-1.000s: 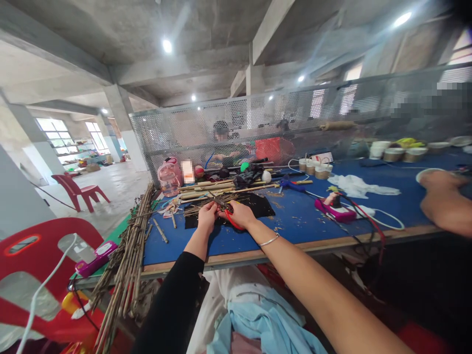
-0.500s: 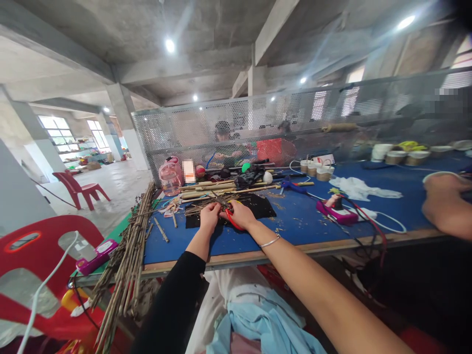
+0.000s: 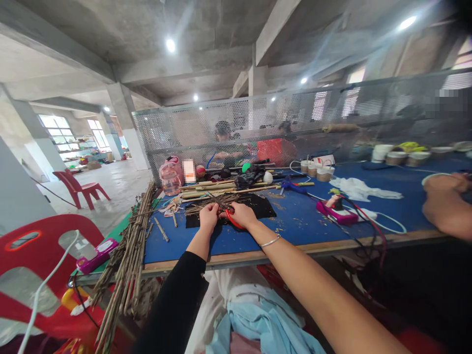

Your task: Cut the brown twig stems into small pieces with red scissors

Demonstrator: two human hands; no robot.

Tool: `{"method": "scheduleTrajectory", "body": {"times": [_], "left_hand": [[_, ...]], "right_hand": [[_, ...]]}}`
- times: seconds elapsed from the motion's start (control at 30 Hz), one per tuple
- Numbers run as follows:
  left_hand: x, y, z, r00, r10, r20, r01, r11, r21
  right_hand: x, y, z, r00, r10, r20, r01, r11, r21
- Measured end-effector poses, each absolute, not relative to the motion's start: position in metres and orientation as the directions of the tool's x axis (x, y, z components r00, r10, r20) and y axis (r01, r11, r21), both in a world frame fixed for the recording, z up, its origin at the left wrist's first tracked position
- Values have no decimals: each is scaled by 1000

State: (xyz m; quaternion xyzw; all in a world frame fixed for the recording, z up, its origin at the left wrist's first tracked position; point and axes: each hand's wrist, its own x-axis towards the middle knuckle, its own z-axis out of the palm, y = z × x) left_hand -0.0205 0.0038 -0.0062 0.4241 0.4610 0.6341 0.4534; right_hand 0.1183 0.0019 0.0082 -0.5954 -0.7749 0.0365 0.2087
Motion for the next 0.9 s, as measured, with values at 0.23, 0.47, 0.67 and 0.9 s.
{"method": "scheduleTrajectory", "body": {"times": [0.23, 0.47, 0.67, 0.9], "left_hand": [[-21, 5, -6, -248, 961, 125, -198, -176, 964], [-21, 5, -6, -231, 964, 134, -186, -179, 966], [-19, 2, -1, -181, 978, 107, -257, -152, 954], [-19, 2, -2, -142, 983, 117, -278, -153, 948]], "right_hand": [[117, 0, 7, -260, 914, 311, 863, 365, -349], [115, 2, 4, -306, 868, 392, 838, 441, -322], [114, 3, 4, -307, 874, 376, 830, 440, -344], [115, 5, 1, -305, 860, 409, 822, 455, -342]]}}
